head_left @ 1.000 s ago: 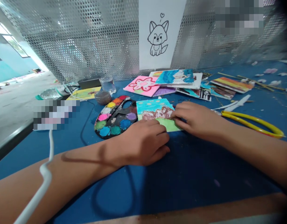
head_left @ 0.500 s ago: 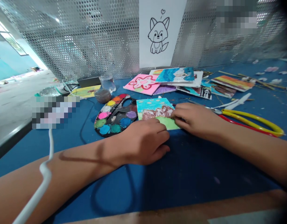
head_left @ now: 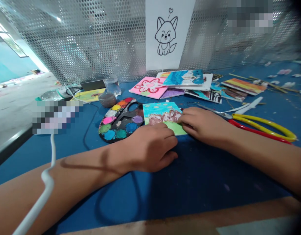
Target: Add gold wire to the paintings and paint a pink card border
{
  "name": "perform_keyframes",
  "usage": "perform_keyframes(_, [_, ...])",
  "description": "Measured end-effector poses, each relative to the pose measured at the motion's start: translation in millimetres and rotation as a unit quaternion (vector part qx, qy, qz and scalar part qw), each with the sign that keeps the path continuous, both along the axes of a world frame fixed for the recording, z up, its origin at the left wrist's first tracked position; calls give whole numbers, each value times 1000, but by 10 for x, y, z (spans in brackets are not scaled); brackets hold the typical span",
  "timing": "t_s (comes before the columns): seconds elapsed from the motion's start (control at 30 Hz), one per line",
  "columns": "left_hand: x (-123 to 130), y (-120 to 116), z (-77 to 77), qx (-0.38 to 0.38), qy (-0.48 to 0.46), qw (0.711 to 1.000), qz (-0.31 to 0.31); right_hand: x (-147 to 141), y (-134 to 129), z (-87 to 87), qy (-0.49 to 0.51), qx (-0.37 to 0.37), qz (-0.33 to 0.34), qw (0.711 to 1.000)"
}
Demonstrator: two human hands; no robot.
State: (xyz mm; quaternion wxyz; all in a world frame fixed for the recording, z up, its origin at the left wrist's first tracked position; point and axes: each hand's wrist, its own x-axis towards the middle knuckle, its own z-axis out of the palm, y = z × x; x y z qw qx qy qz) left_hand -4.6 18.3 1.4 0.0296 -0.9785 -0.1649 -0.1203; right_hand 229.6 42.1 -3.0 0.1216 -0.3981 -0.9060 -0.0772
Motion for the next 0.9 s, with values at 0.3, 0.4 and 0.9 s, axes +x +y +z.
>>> perform_keyframes(0.3, [58,113,76,-9,1,999,49,96,38,111,65,-64,-30,995])
perform_keyframes(0.4, [121,167,131,-2,39,995,96,111,62,131,80,-95,-61,990])
perform_keyframes(0.9, [353,348,203,-9,115,988,99,77,51,151,103,-161,-161,968])
